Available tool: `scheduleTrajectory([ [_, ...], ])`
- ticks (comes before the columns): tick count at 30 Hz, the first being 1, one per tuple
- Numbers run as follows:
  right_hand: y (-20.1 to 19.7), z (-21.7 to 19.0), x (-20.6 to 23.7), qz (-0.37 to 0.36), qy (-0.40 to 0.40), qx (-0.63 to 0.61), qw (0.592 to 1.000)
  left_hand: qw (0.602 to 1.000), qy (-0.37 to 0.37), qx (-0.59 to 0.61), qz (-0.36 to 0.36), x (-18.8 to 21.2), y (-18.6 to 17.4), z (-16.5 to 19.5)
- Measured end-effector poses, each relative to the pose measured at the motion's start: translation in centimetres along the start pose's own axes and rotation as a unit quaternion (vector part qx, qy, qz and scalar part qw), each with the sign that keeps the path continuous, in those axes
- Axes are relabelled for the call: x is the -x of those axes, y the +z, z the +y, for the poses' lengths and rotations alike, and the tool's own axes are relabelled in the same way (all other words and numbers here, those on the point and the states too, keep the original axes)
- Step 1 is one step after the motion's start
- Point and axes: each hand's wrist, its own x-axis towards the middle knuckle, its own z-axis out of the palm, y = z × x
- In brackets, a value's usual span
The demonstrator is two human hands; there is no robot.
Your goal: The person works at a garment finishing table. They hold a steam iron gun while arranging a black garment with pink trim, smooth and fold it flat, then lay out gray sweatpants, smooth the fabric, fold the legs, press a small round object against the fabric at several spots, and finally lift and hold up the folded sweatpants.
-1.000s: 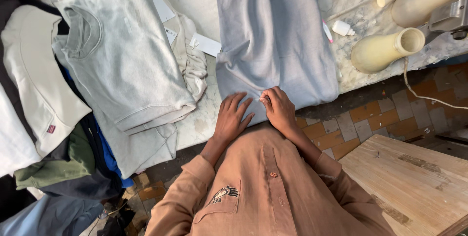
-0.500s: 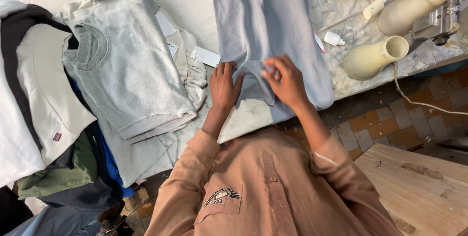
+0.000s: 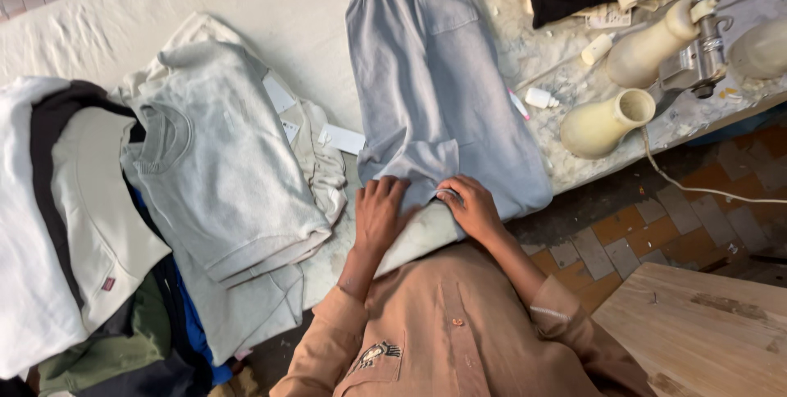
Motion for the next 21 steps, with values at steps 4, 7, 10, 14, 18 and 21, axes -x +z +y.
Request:
scheduleTrajectory([
  [4,-1.2,-2.4,0.0,-0.020,0.021,-0.038,0.999,0.993,-0.007,0.114,-0.017,-0.5,-0.3,3.1],
  [7,-3.1,-2.2,-0.1,0.036,-0.081,0.031,0.996,0.956,-0.147,0.241,-0.082,-1.0,1.8,3.3],
  [10,-5.7,-0.2,0.8,0.120,-0.069,0.073,0.988,0.863,-0.309,0.375,-0.139,-0.2,3.8,1.3],
  [14,-10.8,4.9,1.9,0.390,0.072,0.080,0.915,0.779,-0.411,0.473,0.002,-3.8,2.4,-3.3],
  [18,-14.9,10.9,0.4,0.435,0.133,0.178,0.873,0.765,-0.350,0.476,0.255,-13.8,-7.5,-9.5],
  [21,-15.8,13.9,-1.0,0.429,0.138,0.180,0.874,0.765,-0.055,0.481,0.424,-18.5,-14.9,-10.4],
])
